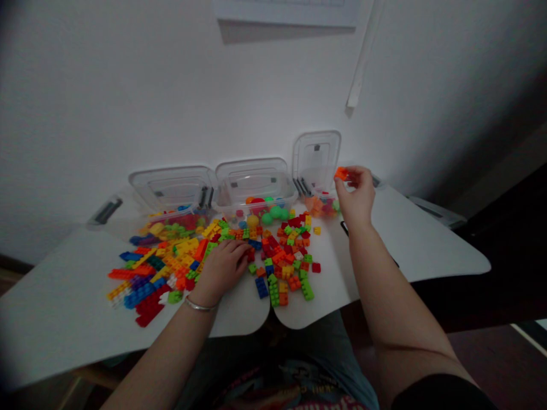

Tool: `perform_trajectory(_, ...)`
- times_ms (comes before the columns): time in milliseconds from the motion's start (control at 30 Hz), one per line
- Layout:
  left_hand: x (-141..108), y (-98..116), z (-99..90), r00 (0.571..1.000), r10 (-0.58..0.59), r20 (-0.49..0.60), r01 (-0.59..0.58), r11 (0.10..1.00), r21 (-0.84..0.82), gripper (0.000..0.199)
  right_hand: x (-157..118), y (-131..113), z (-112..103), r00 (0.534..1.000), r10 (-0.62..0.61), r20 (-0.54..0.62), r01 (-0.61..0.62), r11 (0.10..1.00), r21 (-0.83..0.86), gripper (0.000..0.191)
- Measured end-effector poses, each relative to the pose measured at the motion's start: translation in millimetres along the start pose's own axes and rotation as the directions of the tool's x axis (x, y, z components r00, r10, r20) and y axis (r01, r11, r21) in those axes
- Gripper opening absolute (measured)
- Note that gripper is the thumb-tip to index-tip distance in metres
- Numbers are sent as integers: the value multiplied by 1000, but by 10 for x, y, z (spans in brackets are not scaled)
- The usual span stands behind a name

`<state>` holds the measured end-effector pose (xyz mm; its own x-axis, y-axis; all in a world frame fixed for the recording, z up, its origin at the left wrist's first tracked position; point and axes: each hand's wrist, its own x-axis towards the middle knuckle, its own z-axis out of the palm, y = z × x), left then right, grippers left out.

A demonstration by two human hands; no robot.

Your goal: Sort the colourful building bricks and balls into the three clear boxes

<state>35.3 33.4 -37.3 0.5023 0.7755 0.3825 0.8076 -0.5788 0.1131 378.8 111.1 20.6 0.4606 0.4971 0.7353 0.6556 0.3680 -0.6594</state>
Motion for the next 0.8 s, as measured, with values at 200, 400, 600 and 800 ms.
perform_trajectory(200,1,-2,2,1000,6,-17,-6,1000,-16,24,199,178,129,958,176,226,-101,946,-308,23)
perform_trajectory(400,4,11,-17,1000,6,-17,-7,1000,-20,24,164,240,206,955,221,199,-127,908,-399,32)
perform_trajectory(600,2,17,-21,1000,-3,-7,3,1000,-19,25,111,231,202,964,182,192,-100,923,-372,28)
perform_trajectory(800,-2,1,-8,1000,6,-17,-6,1000,-20,25,-102,85,57,994,-4,111,31,971,-237,28)
